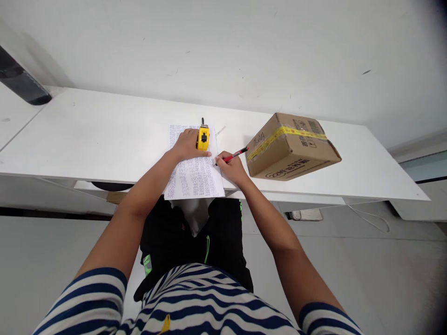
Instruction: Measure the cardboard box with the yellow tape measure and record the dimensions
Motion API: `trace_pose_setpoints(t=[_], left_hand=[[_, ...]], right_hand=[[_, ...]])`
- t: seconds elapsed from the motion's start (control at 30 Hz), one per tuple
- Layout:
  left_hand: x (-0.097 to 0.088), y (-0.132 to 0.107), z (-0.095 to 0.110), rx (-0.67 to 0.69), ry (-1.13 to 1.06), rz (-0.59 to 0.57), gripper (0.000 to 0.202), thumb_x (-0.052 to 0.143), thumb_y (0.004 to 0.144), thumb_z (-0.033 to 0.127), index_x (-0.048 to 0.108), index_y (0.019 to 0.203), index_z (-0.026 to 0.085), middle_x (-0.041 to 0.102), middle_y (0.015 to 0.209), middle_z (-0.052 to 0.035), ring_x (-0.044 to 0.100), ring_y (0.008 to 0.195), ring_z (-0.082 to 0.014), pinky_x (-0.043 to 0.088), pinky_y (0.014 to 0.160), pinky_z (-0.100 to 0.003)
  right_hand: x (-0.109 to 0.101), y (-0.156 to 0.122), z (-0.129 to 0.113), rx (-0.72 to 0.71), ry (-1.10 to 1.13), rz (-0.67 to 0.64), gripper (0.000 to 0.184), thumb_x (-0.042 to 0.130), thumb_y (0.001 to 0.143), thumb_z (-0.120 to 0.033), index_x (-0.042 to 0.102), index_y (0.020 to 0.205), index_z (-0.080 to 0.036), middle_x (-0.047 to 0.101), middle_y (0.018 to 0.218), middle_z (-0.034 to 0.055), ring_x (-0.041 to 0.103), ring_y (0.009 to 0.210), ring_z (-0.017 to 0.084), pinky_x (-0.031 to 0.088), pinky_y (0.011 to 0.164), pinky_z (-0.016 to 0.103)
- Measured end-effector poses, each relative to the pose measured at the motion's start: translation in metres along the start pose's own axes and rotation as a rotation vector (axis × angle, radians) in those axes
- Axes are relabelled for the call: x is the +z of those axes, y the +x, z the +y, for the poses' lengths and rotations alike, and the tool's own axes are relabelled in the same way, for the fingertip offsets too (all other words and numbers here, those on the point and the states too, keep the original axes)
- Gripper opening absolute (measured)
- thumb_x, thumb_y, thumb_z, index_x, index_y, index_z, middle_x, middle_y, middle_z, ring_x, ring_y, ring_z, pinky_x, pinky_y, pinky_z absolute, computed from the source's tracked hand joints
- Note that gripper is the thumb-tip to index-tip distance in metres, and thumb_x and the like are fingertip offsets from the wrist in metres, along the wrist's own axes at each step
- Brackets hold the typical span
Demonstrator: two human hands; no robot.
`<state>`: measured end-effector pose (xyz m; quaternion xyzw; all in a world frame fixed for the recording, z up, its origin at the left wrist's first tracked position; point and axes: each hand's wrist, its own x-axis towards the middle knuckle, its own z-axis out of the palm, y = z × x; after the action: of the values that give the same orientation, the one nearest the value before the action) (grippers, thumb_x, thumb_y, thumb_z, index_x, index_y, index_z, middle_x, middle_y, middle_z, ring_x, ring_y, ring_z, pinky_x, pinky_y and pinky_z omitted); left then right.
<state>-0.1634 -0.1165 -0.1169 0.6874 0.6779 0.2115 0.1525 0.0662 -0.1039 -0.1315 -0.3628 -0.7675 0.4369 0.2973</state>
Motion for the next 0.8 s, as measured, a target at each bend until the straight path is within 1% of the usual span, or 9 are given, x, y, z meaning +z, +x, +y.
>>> trace_pose_setpoints(t=[0.17,0.3,0.47,0.57,0.7,0.8], left_hand=[[-0.0008,0.0,0.0002,-0.011,-0.018,-0.008,0.086,0.08,0.064,0.072,0.054,0.131,0.024,0.057,0.137,-0.014,0.043,0.139,-0.0434,0.035,0.119,-0.059],[-0.001,0.0006,-0.0004,-0.007,-0.024,-0.022,0.089,0.079,0.065,0.072,0.053,0.134,0.024,0.057,0.138,-0.0139,0.042,0.14,-0.0443,0.034,0.119,-0.06],[-0.0001,0.0012,-0.0015,-0.002,-0.008,-0.01,0.085,0.079,0.065,0.071,0.054,0.132,0.024,0.058,0.137,-0.0135,0.043,0.14,-0.0423,0.035,0.119,-0.058],[-0.0003,0.0008,-0.0009,-0.006,-0.003,-0.009,0.084,0.079,0.065,0.072,0.054,0.131,0.025,0.059,0.137,-0.0134,0.044,0.139,-0.0419,0.036,0.119,-0.058],[-0.0018,-0.0002,0.001,-0.016,-0.005,-0.012,0.085,0.079,0.065,0.072,0.054,0.129,0.023,0.059,0.138,-0.0146,0.045,0.139,-0.0425,0.036,0.118,-0.058],[-0.0023,-0.0004,0.0017,-0.02,-0.007,-0.013,0.085,0.079,0.064,0.072,0.053,0.129,0.023,0.059,0.138,-0.0144,0.046,0.138,-0.0429,0.037,0.117,-0.058]], right_hand=[[0.0005,0.0003,-0.0003,-0.016,-0.001,0.016,0.025,0.054,0.086,-0.042,0.052,0.069,-0.025,0.047,0.063,-0.0031,0.045,0.067,0.017,0.036,0.065,0.032],[0.0004,0.0,-0.0017,-0.031,-0.031,0.051,0.024,0.053,0.084,-0.043,0.051,0.067,-0.025,0.045,0.061,-0.0034,0.044,0.064,0.017,0.034,0.064,0.033],[-0.0001,-0.0002,-0.0031,-0.022,0.001,-0.009,0.023,0.054,0.084,-0.041,0.052,0.068,-0.025,0.047,0.063,-0.0032,0.045,0.067,0.016,0.036,0.065,0.032],[-0.0002,0.0002,-0.0032,-0.017,-0.009,0.013,0.022,0.054,0.085,-0.04,0.053,0.069,-0.025,0.049,0.062,-0.0029,0.046,0.067,0.017,0.036,0.065,0.032],[0.0003,0.0004,-0.002,-0.019,-0.016,0.023,0.023,0.053,0.084,-0.04,0.051,0.066,-0.025,0.047,0.061,-0.0029,0.045,0.065,0.017,0.036,0.064,0.032],[0.0011,0.0003,-0.0011,-0.025,-0.031,0.067,0.025,0.053,0.085,-0.041,0.05,0.066,-0.026,0.048,0.061,-0.0027,0.047,0.066,0.018,0.036,0.065,0.033]])
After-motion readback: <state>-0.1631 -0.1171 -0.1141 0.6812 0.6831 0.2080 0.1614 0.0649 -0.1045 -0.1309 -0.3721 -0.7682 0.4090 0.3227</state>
